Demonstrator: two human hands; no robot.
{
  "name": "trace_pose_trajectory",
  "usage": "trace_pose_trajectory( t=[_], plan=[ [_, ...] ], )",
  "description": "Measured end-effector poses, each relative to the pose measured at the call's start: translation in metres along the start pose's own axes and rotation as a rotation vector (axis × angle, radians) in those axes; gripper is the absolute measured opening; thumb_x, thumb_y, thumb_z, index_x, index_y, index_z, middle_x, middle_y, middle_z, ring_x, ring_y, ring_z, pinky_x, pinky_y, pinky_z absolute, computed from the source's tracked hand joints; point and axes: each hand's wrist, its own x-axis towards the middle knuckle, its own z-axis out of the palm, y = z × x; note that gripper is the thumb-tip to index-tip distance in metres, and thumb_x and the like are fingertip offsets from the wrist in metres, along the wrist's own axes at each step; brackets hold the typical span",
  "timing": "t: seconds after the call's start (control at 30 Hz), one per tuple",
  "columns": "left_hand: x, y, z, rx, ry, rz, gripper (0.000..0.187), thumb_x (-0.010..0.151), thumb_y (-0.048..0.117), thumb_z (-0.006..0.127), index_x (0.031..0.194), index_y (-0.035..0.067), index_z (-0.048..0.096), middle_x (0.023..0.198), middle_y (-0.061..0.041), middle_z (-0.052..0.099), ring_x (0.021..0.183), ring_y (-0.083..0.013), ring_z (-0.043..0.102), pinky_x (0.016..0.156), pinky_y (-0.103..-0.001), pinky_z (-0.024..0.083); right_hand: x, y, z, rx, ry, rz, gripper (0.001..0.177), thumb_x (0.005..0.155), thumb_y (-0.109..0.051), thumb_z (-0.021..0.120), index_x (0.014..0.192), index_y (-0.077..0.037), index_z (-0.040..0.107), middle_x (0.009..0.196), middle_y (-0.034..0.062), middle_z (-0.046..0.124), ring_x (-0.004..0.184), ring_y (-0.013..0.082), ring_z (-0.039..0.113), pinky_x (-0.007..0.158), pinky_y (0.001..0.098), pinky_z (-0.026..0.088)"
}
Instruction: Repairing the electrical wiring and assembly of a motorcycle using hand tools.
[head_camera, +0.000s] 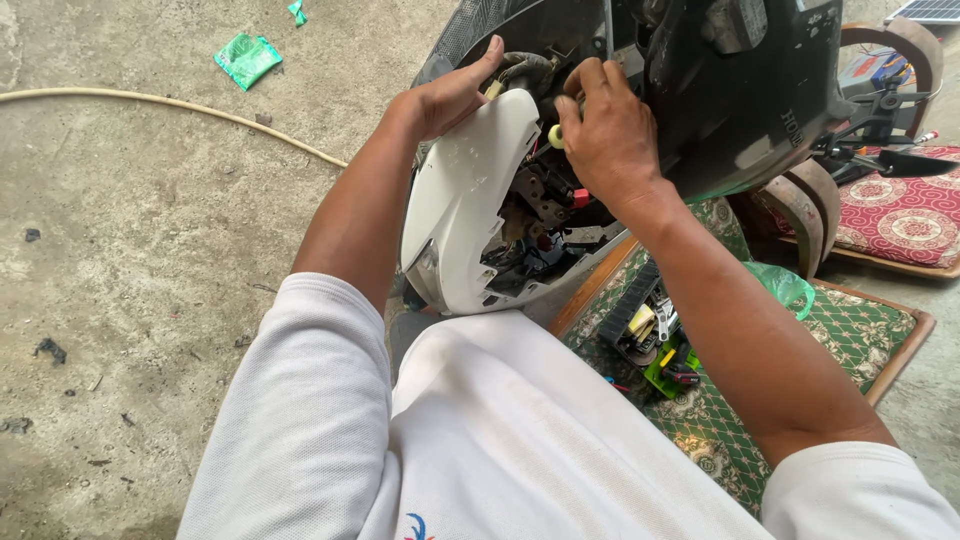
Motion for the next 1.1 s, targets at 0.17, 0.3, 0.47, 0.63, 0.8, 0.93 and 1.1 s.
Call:
trace_pose_trajectory(
  t=[0.17, 0.3, 0.47, 0.63, 0.8, 0.93, 1.1],
  plan=[
    [-0.005, 0.016, 0.004, -0.003, -0.128, 0.021, 0.134, 0.061, 0.100, 0.016, 0.154, 0.007, 0.042, 0.153, -0.028, 0.047, 0.142, -0.0389, 0.050, 0.113, -0.051, 0.043, -0.001, -0.005, -0.006, -0.043, 0.036, -0.129, 0.033, 0.094, -0.023, 0.072, 0.114, -0.006, 0.053, 0.110, 0.0154, 0.055, 0.094, 0.0382, 0.065, 0.081, 0.0492, 0.054],
    [0.021, 0.010, 0.003, -0.038, -0.190, -0.007, 0.135, 0.067, 0.102, 0.018, 0.155, 0.003, 0.043, 0.155, -0.030, 0.046, 0.142, -0.0370, 0.051, 0.114, -0.049, 0.044, 0.001, -0.003, -0.008, -0.020, -0.034, -0.042, 0.027, 0.102, -0.023, 0.070, 0.115, -0.007, 0.054, 0.111, 0.0147, 0.056, 0.092, 0.0373, 0.066, 0.080, 0.0500, 0.053],
    [0.005, 0.030, 0.012, -0.032, -0.161, 0.035, 0.122, 0.064, 0.098, 0.027, 0.162, 0.032, 0.000, 0.164, -0.024, 0.027, 0.148, -0.0354, 0.043, 0.116, -0.054, 0.042, 0.001, -0.004, -0.005, 0.003, -0.053, -0.042, 0.023, 0.100, -0.020, 0.068, 0.114, -0.008, 0.054, 0.111, 0.0133, 0.056, 0.093, 0.0357, 0.066, 0.082, 0.0476, 0.054],
    [0.011, 0.025, 0.012, 0.038, -0.126, 0.039, 0.115, 0.070, 0.095, 0.024, 0.163, 0.033, -0.002, 0.167, -0.022, 0.019, 0.150, -0.0377, 0.031, 0.115, -0.061, 0.037, 0.001, -0.004, -0.007, 0.030, -0.037, -0.043, 0.026, 0.100, -0.018, 0.066, 0.119, -0.006, 0.053, 0.112, 0.0139, 0.055, 0.093, 0.0338, 0.066, 0.081, 0.0466, 0.055],
    [0.010, 0.021, 0.012, 0.019, -0.145, 0.076, 0.112, 0.073, 0.093, 0.025, 0.163, 0.032, 0.001, 0.166, -0.022, 0.023, 0.149, -0.0367, 0.035, 0.115, -0.057, 0.039, -0.003, -0.002, -0.004, 0.012, 0.011, -0.086, 0.031, 0.097, -0.021, 0.070, 0.117, -0.005, 0.052, 0.111, 0.0163, 0.054, 0.093, 0.0356, 0.065, 0.081, 0.0473, 0.055],
    [0.011, 0.013, 0.009, -0.053, -0.189, 0.062, 0.114, 0.074, 0.094, 0.028, 0.160, 0.019, 0.027, 0.154, -0.025, 0.047, 0.140, -0.0360, 0.055, 0.109, -0.054, 0.050, -0.002, -0.004, -0.006, 0.000, -0.038, 0.003, 0.028, 0.104, -0.023, 0.069, 0.118, -0.006, 0.051, 0.114, 0.0150, 0.054, 0.096, 0.0357, 0.065, 0.084, 0.0484, 0.054],
    [0.009, 0.010, 0.009, -0.085, -0.173, 0.064, 0.110, 0.074, 0.092, 0.032, 0.152, 0.017, 0.045, 0.144, -0.026, 0.057, 0.130, -0.0334, 0.063, 0.104, -0.050, 0.055, -0.001, -0.006, -0.007, 0.041, -0.014, -0.018, 0.035, 0.096, -0.020, 0.072, 0.119, -0.005, 0.050, 0.114, 0.0169, 0.052, 0.098, 0.0376, 0.064, 0.084, 0.0492, 0.054]
  ],
)
